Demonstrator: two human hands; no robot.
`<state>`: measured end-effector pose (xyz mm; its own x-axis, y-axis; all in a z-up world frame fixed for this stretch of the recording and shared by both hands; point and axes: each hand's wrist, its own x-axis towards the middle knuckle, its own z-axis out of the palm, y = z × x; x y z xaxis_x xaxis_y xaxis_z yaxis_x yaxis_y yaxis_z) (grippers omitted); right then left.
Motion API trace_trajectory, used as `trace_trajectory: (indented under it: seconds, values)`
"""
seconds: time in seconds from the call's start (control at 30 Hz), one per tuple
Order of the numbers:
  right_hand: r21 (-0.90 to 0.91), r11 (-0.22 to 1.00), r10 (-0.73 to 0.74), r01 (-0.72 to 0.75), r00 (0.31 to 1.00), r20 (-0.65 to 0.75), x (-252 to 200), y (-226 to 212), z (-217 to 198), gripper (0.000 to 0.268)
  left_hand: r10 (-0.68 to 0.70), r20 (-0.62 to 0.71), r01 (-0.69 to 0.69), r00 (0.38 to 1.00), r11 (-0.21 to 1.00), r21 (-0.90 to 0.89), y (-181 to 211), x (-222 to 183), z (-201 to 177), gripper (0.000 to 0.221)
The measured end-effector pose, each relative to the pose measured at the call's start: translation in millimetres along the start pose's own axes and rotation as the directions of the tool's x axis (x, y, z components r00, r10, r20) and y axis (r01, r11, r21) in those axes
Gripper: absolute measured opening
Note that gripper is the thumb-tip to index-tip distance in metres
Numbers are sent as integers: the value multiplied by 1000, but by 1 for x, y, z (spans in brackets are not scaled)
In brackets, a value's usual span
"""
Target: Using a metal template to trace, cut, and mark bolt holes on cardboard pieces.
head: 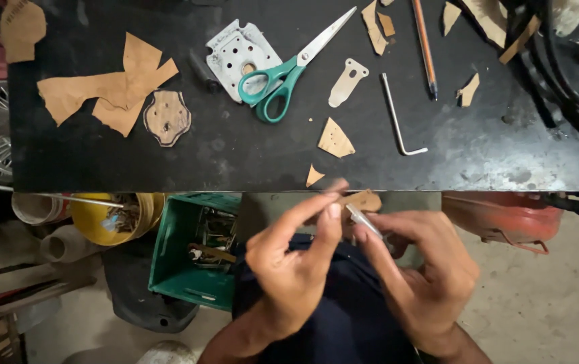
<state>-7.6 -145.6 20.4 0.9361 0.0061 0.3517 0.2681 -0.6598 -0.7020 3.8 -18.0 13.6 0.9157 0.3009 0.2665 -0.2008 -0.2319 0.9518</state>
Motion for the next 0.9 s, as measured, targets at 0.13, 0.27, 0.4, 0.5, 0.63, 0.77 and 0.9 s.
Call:
trace_trajectory:
  seconds: [0.13, 0.27, 0.4, 0.5, 0.63, 0.77, 0.9]
  values:
    - [6, 999, -36, 36, 999, 21, 7, 5, -18, 17, 52, 6, -51, 999, 997, -49, 0, 6, 5, 9]
    - [-88, 989, -120, 121, 993, 14, 12, 10, -26, 15, 269, 4, -269, 963, 959, 88, -1, 12, 18, 7]
    - [-6, 998, -58, 58, 998, 13, 14, 9, -28, 14, 385, 15, -378, 923, 896, 232, -4, 15, 26, 5]
    - [60, 993, 100, -101, 995, 29, 17, 11, -30, 7, 351, 154, -353, 924, 936, -12, -2, 21, 17, 10]
    - [86, 996, 6, -14, 996, 92, 29, 20, -36, 11, 177, 418, -67, 891, 962, -265, 2, 29, -10, 50]
    - [227, 974, -73, 25, 976, 206, 40, 29, -35, 11, 164, 661, -36, 733, 978, -204, 1, 45, -23, 47]
    - [272, 962, -49, -28, 961, 272, 48, 42, -29, 11, 163, 751, 166, 639, 925, -342, -24, 50, -38, 54]
